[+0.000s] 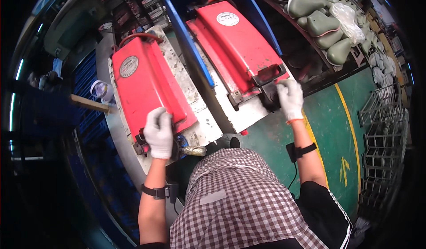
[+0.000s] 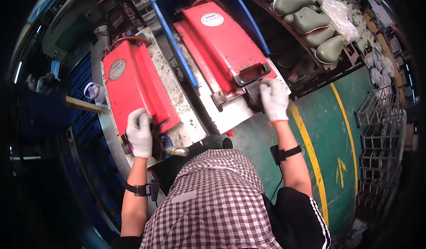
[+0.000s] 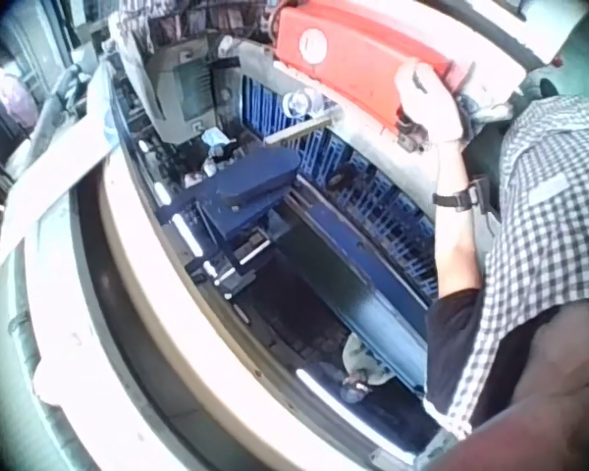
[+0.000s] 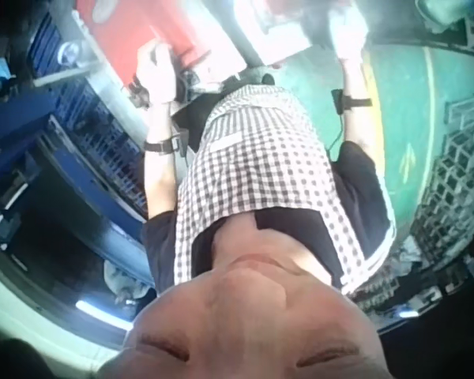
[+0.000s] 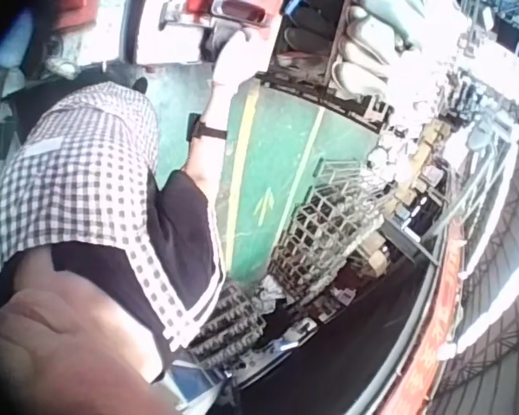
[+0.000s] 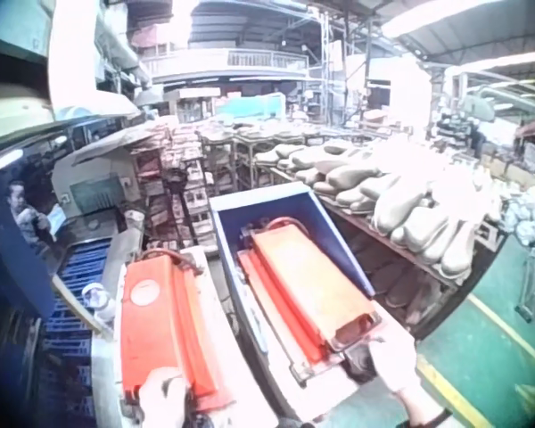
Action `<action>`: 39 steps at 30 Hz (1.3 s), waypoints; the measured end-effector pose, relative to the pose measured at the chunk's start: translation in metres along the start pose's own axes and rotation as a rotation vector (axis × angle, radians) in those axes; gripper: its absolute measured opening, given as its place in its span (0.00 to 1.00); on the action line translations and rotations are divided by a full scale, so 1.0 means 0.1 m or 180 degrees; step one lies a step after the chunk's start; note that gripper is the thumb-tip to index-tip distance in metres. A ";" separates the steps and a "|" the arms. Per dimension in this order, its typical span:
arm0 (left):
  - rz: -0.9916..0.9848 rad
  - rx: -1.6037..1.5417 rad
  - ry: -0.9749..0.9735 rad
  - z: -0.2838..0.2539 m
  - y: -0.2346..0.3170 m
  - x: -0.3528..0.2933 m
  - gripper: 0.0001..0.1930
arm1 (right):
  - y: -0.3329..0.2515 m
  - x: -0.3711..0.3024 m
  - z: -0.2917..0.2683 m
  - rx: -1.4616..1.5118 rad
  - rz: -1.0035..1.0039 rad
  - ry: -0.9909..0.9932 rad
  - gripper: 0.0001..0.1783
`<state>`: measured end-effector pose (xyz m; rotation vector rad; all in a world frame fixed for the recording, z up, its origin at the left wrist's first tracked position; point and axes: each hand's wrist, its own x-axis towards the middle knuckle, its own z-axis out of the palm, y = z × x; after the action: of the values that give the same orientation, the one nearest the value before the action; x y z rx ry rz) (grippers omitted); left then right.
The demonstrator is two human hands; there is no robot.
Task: Attaching the shoe upper to the sole using a hydraulic lasting machine in a factory environment.
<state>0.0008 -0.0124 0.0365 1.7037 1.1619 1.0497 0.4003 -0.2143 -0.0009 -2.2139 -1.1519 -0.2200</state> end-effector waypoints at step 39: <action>0.1793 -0.0091 -0.1131 1.37 2.12 1.54 0.38 | -0.21 1.43 0.82 0.1347 0.0590 -0.1078 0.37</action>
<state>0.2242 0.0586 0.2167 2.1475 0.4448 1.0143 0.4594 -0.0597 0.0029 -1.9987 -1.0372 0.4531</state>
